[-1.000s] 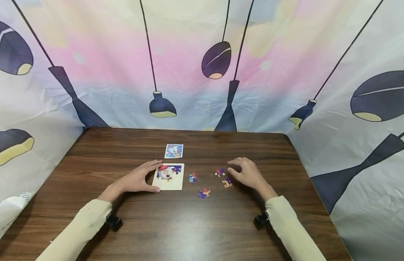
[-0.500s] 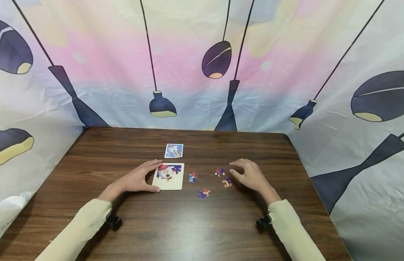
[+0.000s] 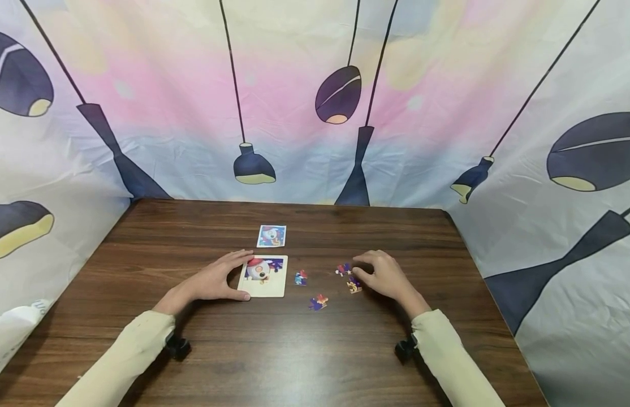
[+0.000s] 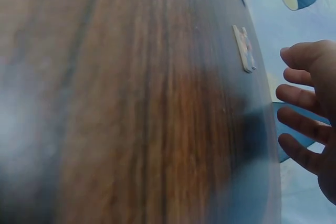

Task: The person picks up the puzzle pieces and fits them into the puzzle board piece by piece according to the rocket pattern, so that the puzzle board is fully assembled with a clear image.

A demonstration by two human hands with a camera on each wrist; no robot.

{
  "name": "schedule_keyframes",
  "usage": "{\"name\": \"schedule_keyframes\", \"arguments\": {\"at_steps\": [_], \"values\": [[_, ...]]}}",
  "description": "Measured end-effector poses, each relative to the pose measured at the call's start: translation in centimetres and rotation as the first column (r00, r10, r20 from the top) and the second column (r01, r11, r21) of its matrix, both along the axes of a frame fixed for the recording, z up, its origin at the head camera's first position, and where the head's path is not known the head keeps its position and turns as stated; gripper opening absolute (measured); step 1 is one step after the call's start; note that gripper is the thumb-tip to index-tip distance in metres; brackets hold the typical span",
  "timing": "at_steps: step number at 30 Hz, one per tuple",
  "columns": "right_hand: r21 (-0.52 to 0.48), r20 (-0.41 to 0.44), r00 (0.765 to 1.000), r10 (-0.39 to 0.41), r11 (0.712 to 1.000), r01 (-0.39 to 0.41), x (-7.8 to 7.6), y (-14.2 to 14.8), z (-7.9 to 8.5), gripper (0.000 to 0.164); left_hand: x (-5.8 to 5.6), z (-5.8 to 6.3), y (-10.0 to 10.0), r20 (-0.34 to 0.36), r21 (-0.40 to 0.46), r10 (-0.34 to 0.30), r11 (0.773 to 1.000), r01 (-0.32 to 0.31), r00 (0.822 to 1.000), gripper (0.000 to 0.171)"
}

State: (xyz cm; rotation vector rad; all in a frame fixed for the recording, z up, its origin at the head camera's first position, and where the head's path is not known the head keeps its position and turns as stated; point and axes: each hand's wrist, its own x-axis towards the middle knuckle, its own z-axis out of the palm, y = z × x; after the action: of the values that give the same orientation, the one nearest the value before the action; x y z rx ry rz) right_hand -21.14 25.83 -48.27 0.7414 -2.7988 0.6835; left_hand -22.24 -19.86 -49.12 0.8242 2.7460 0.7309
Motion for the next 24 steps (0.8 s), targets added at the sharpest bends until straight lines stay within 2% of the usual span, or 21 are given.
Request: {"name": "schedule_keyframes", "arguments": {"at_steps": [5,13,18,24], "values": [[0.04,0.008,0.999,0.031,0.999,-0.031,-0.9,-0.9,-0.4,0.032,0.0,-0.1,-0.1,0.0,0.0,0.004,1.0,-0.004,1.0,0.113],[0.084,0.041,0.999,-0.009,0.996,0.005,-1.7,-1.6,-0.7,0.023,0.0,-0.1,-0.1,-0.005,0.0,0.001,1.0,-0.001,1.0,0.114],[0.073,0.021,0.999,-0.042,0.997,0.041,-1.9,-2.1,-0.5,0.019,0.1,0.1,-0.1,-0.002,0.0,0.003,1.0,-0.003,1.0,0.113],[0.051,-0.009,0.999,-0.033,0.998,0.033,-2.1,-1.8,-0.7,0.021,0.2,0.2,0.0,0.001,0.0,0.0,1.0,0.0,1.0,0.113]]}}
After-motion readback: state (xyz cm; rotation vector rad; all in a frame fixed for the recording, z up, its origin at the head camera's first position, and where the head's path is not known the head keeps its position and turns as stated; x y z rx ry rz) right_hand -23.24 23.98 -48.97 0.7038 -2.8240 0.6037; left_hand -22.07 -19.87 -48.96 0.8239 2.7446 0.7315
